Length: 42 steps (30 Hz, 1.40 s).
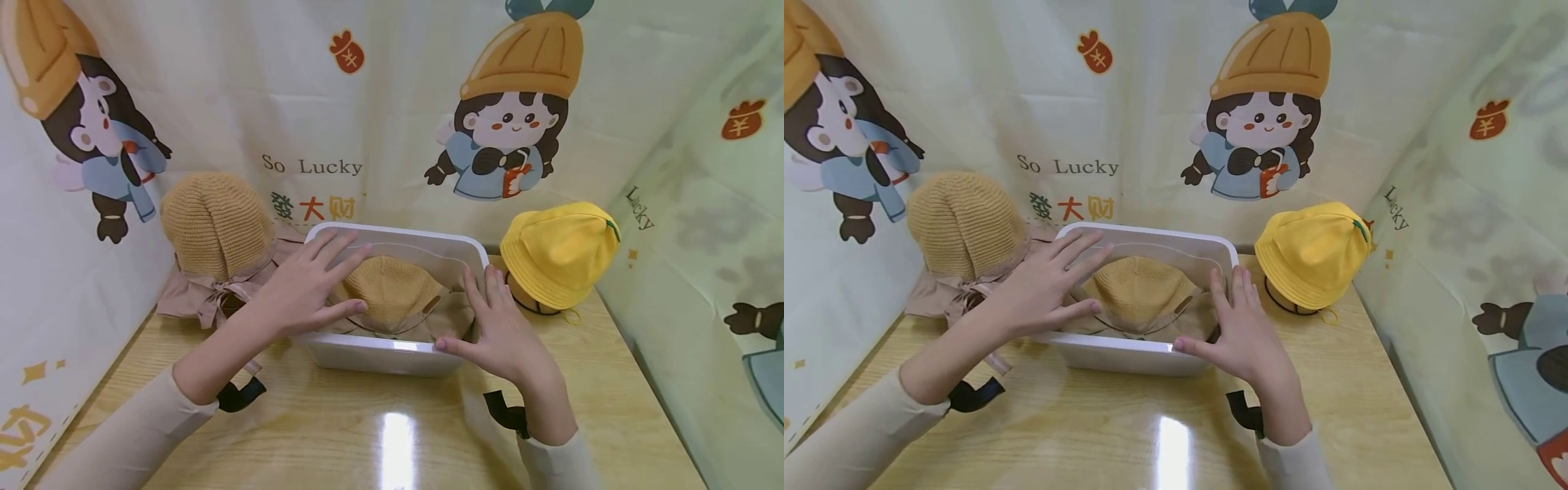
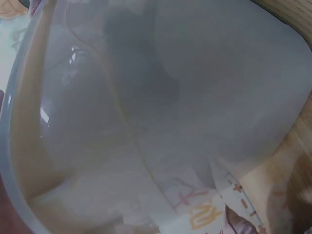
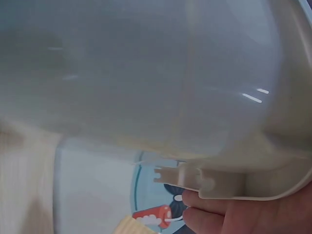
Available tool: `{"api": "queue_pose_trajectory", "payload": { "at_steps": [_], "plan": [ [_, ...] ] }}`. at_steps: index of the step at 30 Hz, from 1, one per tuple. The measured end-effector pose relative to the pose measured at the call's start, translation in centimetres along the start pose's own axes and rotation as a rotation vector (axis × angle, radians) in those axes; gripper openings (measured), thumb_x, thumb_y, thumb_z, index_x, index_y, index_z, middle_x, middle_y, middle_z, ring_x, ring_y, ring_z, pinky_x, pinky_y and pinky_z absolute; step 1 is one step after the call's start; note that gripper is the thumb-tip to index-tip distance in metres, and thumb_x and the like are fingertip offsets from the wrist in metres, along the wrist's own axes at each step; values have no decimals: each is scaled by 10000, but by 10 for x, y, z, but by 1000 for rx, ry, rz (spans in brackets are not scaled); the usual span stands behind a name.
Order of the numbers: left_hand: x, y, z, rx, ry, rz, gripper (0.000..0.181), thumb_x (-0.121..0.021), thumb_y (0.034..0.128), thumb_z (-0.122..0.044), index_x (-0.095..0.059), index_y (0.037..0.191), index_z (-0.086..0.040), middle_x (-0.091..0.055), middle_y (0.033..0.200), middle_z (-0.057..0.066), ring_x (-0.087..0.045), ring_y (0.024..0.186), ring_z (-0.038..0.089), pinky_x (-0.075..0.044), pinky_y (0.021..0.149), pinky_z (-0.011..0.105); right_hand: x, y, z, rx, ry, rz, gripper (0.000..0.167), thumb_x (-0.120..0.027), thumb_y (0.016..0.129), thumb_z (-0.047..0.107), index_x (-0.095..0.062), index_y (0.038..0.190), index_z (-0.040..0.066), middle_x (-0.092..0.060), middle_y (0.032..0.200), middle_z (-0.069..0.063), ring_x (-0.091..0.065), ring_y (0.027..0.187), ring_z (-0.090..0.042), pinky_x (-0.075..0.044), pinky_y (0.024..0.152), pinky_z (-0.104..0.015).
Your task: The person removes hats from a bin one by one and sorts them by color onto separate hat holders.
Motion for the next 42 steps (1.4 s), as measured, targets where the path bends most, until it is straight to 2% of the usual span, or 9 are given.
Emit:
{"api": "queue_pose_trajectory", "payload": {
  "at_steps": [3,7,10,15,23,32,37,42],
  "plan": [
    [-6,6,-4,-5,-28,46,823,-283,951,-756,-253,1598,-249,-302,1621,96,-306,1463,367,-330,1124,600,0,-2,-1,-9,22,-18,1186,-634,758,791,2,1607,260,68,1667,-166,89,1534,-324,-143,1194,-608],
    [-11,9,-9,29,-93,122,780,-376,956,-718,-194,1603,-324,-279,1635,40,-308,1466,358,-342,1119,589,0,-3,-1,-5,48,-41,1170,-643,762,778,-63,1615,224,54,1667,-169,70,1532,-354,-202,1153,-659],
    [-15,12,-12,46,-119,159,759,-395,958,-706,-188,1598,-356,-268,1639,24,-310,1465,347,-327,1132,577,-1,-2,0,6,47,-49,1162,-633,766,783,-84,1615,212,58,1665,-177,63,1530,-365,-219,1137,-676],
    [-19,15,-13,45,-115,164,723,-387,960,-708,-222,1585,-386,-291,1626,18,-345,1444,342,-331,1126,578,-2,-1,0,15,47,-53,1162,-632,766,783,-90,1615,203,66,1663,-177,69,1530,-362,-207,1142,-673],
    [-32,22,-12,16,-115,191,695,-388,968,-693,-294,1573,-362,-337,1603,58,-374,1418,393,-336,1103,618,-4,0,0,10,53,-51,1171,-640,756,785,-74,1613,221,73,1665,-169,75,1529,-361,-212,1137,-679],
    [-52,28,-11,15,-87,282,696,-364,956,-723,-329,1558,-375,-321,1614,94,-312,1462,384,-358,1093,614,-3,-1,0,7,48,-48,1151,-631,767,781,-72,1611,235,66,1665,-173,74,1527,-370,-219,1129,-688],
    [-58,29,-11,9,-74,314,698,-335,949,-744,-326,1554,-396,-309,1619,105,-316,1463,370,-358,1098,602,-3,-1,0,4,51,-49,1136,-625,778,776,-58,1611,250,71,1666,-167,83,1527,-366,-218,1122,-697],
    [-65,28,-13,6,-70,372,724,-304,939,-767,-344,1551,-383,-248,1643,104,-290,1470,404,-365,1085,623,-3,-2,0,5,47,-49,1139,-625,776,777,-75,1612,232,62,1662,-184,78,1526,-372,-212,1129,-690]
  ]
}}
Point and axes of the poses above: each hand's wrist, its own y-axis towards the middle knuckle, its own x-axis out of the back of the hand, z = x × y, the point moved 6 cm from there along y, towards the middle knuckle
